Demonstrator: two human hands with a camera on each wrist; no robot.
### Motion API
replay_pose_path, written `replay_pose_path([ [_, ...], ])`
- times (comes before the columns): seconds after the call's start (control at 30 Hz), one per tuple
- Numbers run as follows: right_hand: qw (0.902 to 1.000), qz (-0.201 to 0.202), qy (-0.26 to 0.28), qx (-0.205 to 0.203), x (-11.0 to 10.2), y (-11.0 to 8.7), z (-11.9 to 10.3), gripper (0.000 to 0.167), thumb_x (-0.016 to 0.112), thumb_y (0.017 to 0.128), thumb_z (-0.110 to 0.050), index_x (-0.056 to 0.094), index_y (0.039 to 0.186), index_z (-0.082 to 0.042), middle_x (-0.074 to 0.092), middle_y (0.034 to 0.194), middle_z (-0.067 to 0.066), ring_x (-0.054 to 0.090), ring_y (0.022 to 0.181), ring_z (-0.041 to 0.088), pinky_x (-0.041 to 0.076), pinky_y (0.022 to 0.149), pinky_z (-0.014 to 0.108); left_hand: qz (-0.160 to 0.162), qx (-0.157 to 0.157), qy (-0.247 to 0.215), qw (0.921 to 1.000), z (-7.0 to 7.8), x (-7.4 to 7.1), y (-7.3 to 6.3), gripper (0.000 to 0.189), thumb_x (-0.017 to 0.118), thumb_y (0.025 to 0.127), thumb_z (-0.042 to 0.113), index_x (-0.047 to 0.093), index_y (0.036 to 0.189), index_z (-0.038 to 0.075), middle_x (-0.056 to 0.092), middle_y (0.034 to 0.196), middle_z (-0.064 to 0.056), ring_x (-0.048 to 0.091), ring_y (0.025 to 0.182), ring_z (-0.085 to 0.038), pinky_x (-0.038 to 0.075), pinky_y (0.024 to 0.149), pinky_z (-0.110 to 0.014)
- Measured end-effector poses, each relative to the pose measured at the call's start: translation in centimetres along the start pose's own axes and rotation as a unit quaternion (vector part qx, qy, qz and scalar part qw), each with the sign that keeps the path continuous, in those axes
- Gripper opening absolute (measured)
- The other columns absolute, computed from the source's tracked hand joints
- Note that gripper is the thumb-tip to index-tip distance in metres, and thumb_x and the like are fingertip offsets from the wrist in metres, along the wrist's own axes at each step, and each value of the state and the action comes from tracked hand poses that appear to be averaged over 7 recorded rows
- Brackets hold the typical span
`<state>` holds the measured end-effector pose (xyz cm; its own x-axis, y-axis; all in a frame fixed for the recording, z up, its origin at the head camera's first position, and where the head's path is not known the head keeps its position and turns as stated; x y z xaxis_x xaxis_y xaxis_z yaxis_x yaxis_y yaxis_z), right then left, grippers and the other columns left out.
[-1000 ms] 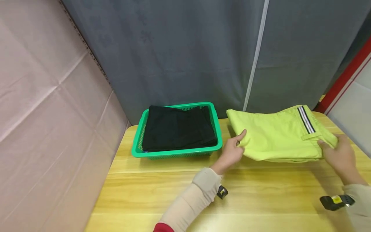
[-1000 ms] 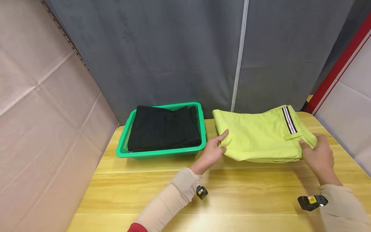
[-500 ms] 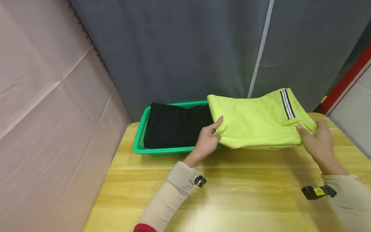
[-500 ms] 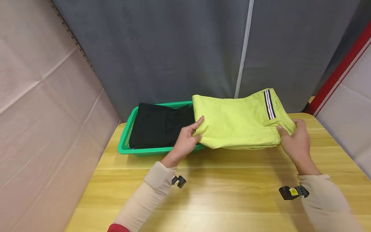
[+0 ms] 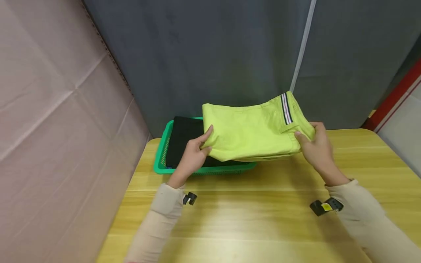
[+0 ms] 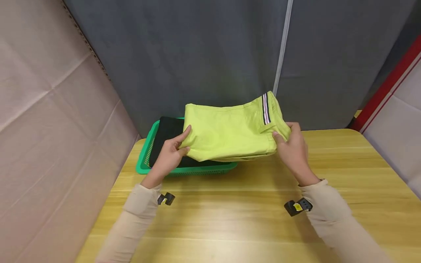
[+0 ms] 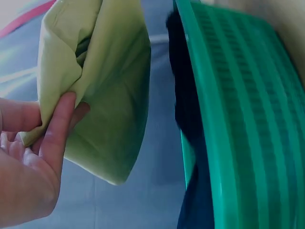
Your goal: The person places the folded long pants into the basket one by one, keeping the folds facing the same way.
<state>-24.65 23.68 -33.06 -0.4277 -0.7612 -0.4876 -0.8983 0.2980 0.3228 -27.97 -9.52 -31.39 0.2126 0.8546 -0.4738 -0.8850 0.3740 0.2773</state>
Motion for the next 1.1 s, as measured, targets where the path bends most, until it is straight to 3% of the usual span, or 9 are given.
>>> replay_pose_path([
  [0.17, 0.9998, -0.013, 0.011, -0.009, 3.2, 0.3, -2.5, 0.052, 0.052, 0.098, -0.034, 0.040, 0.136, 0.000, 0.058, 0.108, 0.022, 0.051, 0.080, 0.023, 0.038, 0.064, 0.033, 0.051, -0.009, 0.039, 0.9979, -0.9, -3.4, -0.8, 0.060, 0.048, 0.095, -0.005, 0.036, 0.148, 0.021, 0.034, 0.154, -0.002, 0.027, 0.047, -0.011, 0.028, 0.048, -0.022],
  [0.33, 0.9988, -0.032, 0.026, -0.024, 6.2, 0.6, -4.2, 0.050, 0.053, 0.098, -0.032, 0.041, 0.136, -0.002, 0.057, 0.103, 0.018, 0.052, 0.080, 0.026, 0.038, 0.064, 0.033, 0.102, -0.013, 0.066, 0.9925, -0.6, -6.1, -1.9, 0.057, 0.046, 0.094, -0.009, 0.037, 0.147, 0.012, 0.037, 0.152, -0.009, 0.020, 0.037, 0.000, 0.026, 0.045, -0.019],
  [0.47, 0.9982, -0.047, 0.025, -0.027, 8.2, 0.6, -4.8, 0.046, 0.054, 0.098, -0.031, 0.042, 0.134, -0.004, 0.058, 0.098, 0.016, 0.051, 0.076, 0.027, 0.036, 0.062, 0.033, 0.117, -0.017, 0.075, 0.9902, -0.3, -7.2, -2.7, 0.056, 0.045, 0.093, -0.012, 0.040, 0.145, 0.006, 0.039, 0.151, -0.011, 0.019, 0.038, 0.001, 0.027, 0.046, -0.017],
  [0.83, 0.9968, -0.064, 0.021, -0.043, 11.9, -0.1, -5.4, 0.042, 0.057, 0.097, -0.027, 0.044, 0.130, -0.004, 0.062, 0.108, 0.018, 0.054, 0.081, 0.029, 0.037, 0.065, 0.036, 0.139, -0.036, 0.077, 0.9867, -2.8, -9.3, -3.8, 0.054, 0.046, 0.093, -0.010, 0.041, 0.145, 0.007, 0.041, 0.149, -0.011, 0.021, 0.036, -0.001, 0.026, 0.043, -0.017],
  [1.03, 0.9955, -0.085, 0.031, -0.027, 13.2, -0.3, -4.6, 0.045, 0.055, 0.098, -0.027, 0.041, 0.134, -0.005, 0.060, 0.122, 0.021, 0.055, 0.088, 0.034, 0.041, 0.072, 0.043, 0.137, -0.040, 0.073, 0.9871, -7.1, -9.7, -3.2, 0.058, 0.046, 0.095, -0.008, 0.039, 0.147, 0.017, 0.038, 0.151, -0.011, 0.025, 0.036, -0.002, 0.028, 0.043, -0.019],
  [1.1, 0.9943, -0.099, 0.034, -0.022, 13.4, -0.2, -4.2, 0.048, 0.054, 0.098, -0.027, 0.039, 0.137, -0.004, 0.056, 0.131, 0.022, 0.057, 0.101, 0.037, 0.044, 0.081, 0.049, 0.132, -0.049, 0.072, 0.9874, -8.1, -9.8, -3.0, 0.059, 0.046, 0.096, -0.007, 0.038, 0.147, 0.021, 0.037, 0.152, -0.008, 0.027, 0.036, -0.003, 0.030, 0.043, -0.018],
])
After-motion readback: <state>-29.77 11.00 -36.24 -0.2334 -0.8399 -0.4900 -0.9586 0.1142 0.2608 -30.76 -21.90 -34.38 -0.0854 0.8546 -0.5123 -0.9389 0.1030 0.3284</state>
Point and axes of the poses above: each hand's wrist, its own y-axis towards the middle knuckle, its own x-axis out of the palm, z = x × y, the point moved 7 cm from there along y, towards the middle knuckle
